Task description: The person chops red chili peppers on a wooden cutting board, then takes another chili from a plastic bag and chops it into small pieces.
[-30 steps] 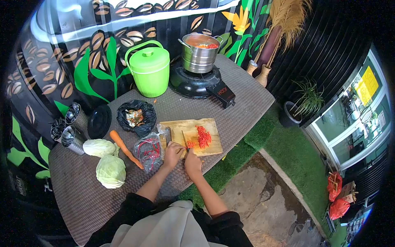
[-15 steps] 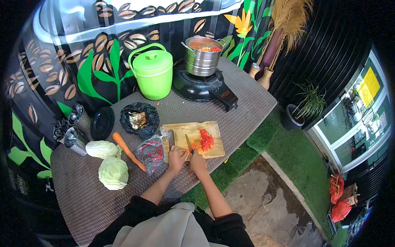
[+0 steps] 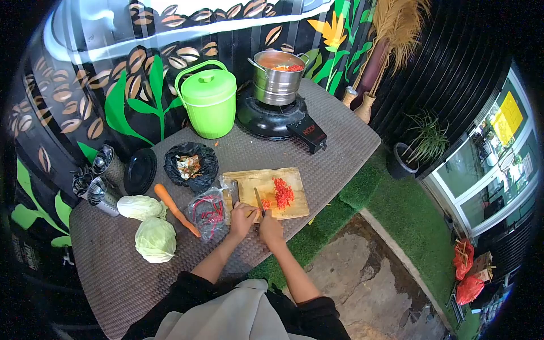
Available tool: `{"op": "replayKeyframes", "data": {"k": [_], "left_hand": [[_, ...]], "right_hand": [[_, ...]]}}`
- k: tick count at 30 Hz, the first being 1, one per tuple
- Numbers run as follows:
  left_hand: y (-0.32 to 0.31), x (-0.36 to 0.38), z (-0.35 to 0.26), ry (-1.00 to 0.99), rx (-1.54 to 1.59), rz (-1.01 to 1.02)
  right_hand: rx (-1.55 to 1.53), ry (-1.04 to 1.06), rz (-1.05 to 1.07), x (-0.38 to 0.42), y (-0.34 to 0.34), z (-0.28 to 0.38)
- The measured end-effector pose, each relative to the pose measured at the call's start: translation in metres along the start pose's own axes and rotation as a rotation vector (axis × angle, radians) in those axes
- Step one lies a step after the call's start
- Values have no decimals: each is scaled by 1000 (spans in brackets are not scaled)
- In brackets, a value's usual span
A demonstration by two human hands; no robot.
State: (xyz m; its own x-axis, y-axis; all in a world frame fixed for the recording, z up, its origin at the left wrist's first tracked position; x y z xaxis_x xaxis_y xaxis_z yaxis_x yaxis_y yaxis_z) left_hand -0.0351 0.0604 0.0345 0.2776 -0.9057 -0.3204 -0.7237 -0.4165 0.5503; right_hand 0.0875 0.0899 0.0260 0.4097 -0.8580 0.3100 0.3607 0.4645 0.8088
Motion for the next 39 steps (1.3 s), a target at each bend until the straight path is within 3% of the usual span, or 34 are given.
{"op": "replayKeyframes", "data": {"k": [4,12,14,18,24,30,39], "left_hand": [[-3,-1,4,-8,24,1],[1,1,-2,-75,-16,-11],[-1,1,2,-79,-17,-2],[-1,0,4,-57,4,16],[-1,-4,9,-3,21,63],[-1,-5,1,-61,-1,38],[3,-1,-4,-103,-15,54]], "right_hand": [[-25,-22,-86,2,-15,0],[4,88,-7,-11,-8,-9],[-39,-34,-67,5,-13,-8],[-44,-43,-64,2,-12,-1],[-15,113,78,-18,6,-11],[2,-48,-36,12,-8,-1],[1,64,25,-8,-3,-10]]}}
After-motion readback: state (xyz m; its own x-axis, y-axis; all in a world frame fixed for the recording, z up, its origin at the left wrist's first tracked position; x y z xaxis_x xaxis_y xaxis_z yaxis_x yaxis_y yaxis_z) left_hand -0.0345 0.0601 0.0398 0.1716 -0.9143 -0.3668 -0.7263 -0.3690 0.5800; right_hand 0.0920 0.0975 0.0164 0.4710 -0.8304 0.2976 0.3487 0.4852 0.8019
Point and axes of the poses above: each hand's wrist, its own x-axis away from the middle knuckle, its own y-axis out of the back of the hand, z = x × y, the point moved 8 cm from there along -x, towards the middle knuckle, and after that the axes turned 9 degrees about z, right-handed, at the moved point
